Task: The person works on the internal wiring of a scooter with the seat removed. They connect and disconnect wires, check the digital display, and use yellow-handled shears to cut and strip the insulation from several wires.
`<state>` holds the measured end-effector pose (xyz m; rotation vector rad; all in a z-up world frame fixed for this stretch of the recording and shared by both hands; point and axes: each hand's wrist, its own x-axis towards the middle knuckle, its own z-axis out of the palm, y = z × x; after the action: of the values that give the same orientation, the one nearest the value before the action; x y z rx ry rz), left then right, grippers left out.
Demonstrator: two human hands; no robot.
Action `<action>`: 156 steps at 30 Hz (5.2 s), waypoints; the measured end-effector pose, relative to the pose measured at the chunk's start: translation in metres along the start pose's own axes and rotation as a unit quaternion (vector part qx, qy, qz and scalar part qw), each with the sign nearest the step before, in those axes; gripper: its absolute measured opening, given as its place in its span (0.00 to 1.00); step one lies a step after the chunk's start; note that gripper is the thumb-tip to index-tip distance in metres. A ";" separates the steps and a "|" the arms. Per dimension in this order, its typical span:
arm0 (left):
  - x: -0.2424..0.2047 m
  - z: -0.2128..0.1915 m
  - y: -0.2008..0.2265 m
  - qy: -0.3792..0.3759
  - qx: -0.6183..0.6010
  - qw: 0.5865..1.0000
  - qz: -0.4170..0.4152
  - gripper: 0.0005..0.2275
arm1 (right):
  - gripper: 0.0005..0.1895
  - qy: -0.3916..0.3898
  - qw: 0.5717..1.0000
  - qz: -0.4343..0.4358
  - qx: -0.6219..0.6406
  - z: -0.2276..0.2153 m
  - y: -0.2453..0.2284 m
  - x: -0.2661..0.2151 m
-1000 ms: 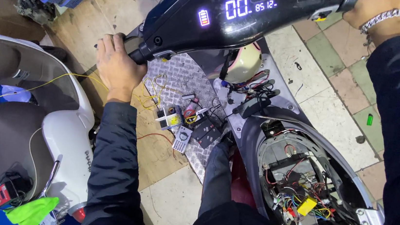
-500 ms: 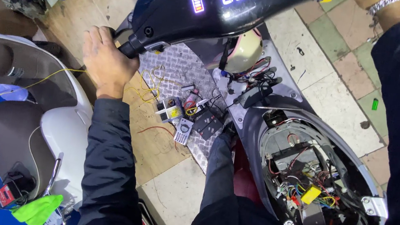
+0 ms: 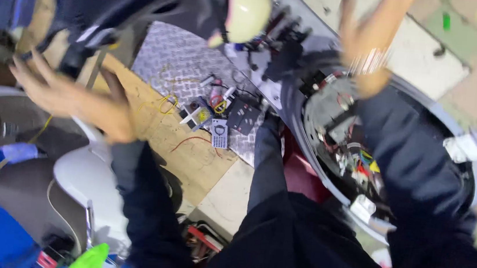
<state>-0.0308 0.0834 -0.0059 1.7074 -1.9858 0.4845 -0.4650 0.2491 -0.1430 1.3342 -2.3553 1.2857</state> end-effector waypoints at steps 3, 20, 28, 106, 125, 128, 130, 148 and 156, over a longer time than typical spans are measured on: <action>-0.184 0.119 -0.012 0.064 -0.022 0.997 0.044 0.31 | 0.26 -0.072 0.993 0.064 0.074 -0.065 -0.030 -0.173; -0.500 0.093 0.245 -0.306 -0.331 0.818 0.356 0.02 | 0.21 -0.389 0.903 0.185 -0.015 -0.083 0.093 -0.654; -0.504 0.098 0.243 -0.264 -0.328 0.831 0.364 0.03 | 0.20 -0.429 0.875 0.223 0.011 -0.078 0.108 -0.674; -0.479 0.104 0.319 -0.652 -0.381 0.489 0.436 0.15 | 0.08 -0.199 0.890 0.004 -0.410 -0.263 0.190 -0.414; -0.498 0.139 0.309 -0.540 -0.507 0.583 0.335 0.07 | 0.10 -0.172 0.923 0.030 -0.342 -0.271 0.211 -0.428; -0.505 0.144 0.311 -0.510 -0.531 0.584 0.342 0.04 | 0.10 -0.196 0.919 0.024 -0.341 -0.272 0.204 -0.425; -0.507 0.147 0.311 -0.482 -0.557 0.590 0.330 0.03 | 0.10 -0.217 0.915 0.010 -0.341 -0.268 0.205 -0.427; -0.485 0.144 0.364 -0.584 -0.359 0.578 0.443 0.38 | 0.11 -0.196 0.918 0.067 -0.339 -0.268 0.197 -0.426; -0.505 0.121 0.343 -0.608 -0.391 0.568 0.394 0.28 | 0.06 -0.155 0.950 0.158 -0.222 -0.282 0.143 -0.404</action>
<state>-0.3272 0.4858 -0.3764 0.2852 -2.9901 -1.6071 -0.4083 0.7475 -0.2536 1.1104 -2.9330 0.5576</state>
